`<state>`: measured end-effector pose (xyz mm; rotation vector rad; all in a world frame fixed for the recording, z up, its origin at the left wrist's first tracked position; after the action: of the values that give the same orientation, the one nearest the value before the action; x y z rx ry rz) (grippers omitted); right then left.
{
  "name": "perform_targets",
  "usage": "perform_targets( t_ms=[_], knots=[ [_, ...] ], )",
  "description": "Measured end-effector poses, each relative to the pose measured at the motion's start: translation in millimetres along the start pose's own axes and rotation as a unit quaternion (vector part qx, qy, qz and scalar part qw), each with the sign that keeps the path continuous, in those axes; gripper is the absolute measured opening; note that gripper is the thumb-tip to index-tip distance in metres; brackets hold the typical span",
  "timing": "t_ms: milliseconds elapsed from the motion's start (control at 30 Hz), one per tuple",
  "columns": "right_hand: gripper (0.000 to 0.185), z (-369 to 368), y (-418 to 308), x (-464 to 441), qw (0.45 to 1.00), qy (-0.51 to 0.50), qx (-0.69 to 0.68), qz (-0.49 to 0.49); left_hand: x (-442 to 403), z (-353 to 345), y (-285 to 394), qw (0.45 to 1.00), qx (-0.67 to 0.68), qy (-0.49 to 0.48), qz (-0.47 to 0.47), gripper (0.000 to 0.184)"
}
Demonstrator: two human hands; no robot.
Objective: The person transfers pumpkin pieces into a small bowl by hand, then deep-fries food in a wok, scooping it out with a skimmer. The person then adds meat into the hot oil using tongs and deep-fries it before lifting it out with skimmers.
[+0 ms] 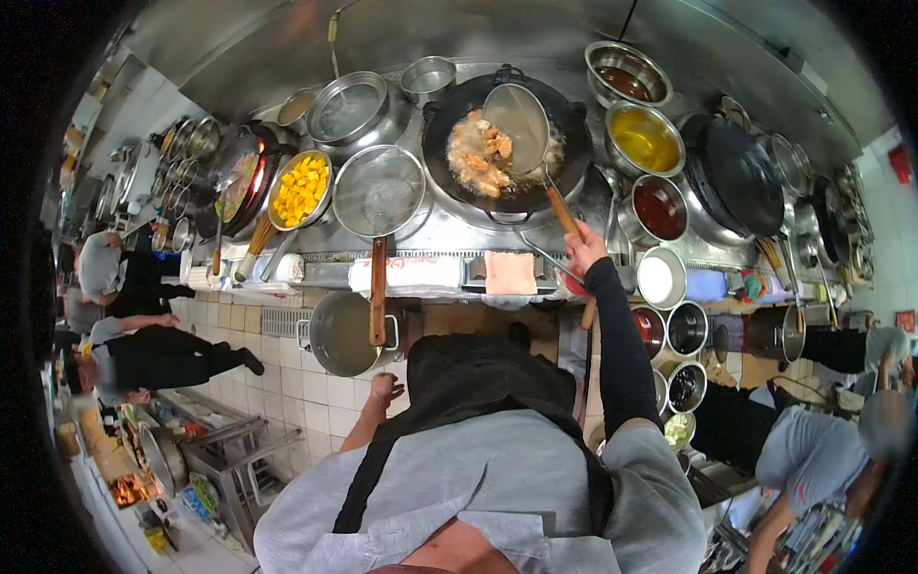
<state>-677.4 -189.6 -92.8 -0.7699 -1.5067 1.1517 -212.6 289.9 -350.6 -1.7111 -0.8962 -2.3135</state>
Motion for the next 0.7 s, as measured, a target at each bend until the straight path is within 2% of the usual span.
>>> perform_targets(
  t_ms=[67, 133, 233, 367, 400, 500, 533, 633, 700],
  knots=[
    [0.055, 17, 20, -53, 0.980, 0.047, 0.115, 0.153, 25, -4, -12, 1.000, 0.016, 0.022, 0.014, 0.022],
    [0.056, 3, -25, -44, 0.883, 0.120, 0.239, 0.385, 42, -3, -30, 0.999, 0.001, 0.035, 0.029, 0.022],
    [0.055, -16, -59, -27, 0.897, 0.151, 0.364, 0.199, 60, 2, -58, 0.997, -0.003, 0.060, 0.055, 0.023],
    [0.052, -32, -73, 3, 0.912, 0.186, 0.316, 0.181, 83, 14, -84, 0.995, 0.026, 0.079, 0.062, 0.025],
    [0.053, -35, -72, 13, 0.898, 0.198, 0.282, 0.274, 85, 17, -89, 0.994, 0.030, 0.085, 0.067, 0.025],
    [0.054, -45, -60, 34, 0.927, 0.153, 0.253, 0.229, 80, 23, -104, 0.993, 0.028, 0.087, 0.079, 0.025],
    [0.055, -48, -63, 40, 0.916, 0.152, 0.296, 0.226, 79, 25, -105, 0.992, 0.020, 0.089, 0.088, 0.025],
    [0.055, -59, -72, 48, 0.905, 0.137, 0.394, 0.083, 41, 45, -123, 0.994, 0.031, 0.040, 0.095, 0.023],
    [0.055, -66, -63, 43, 0.884, 0.155, 0.435, 0.070, 26, 46, -107, 0.995, 0.015, 0.021, 0.092, 0.022]
  ],
)
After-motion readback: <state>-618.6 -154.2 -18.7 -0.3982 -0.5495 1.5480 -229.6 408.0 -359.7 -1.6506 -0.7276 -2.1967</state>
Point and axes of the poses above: each hand's wrist, its own x-axis away from the middle knuckle, its own z-axis out of the back of the hand, y = z × x, the point moved 10 cm from there along -x, towards the middle knuckle, and after that the axes turned 4 degrees about z, right-handed, at the moved point
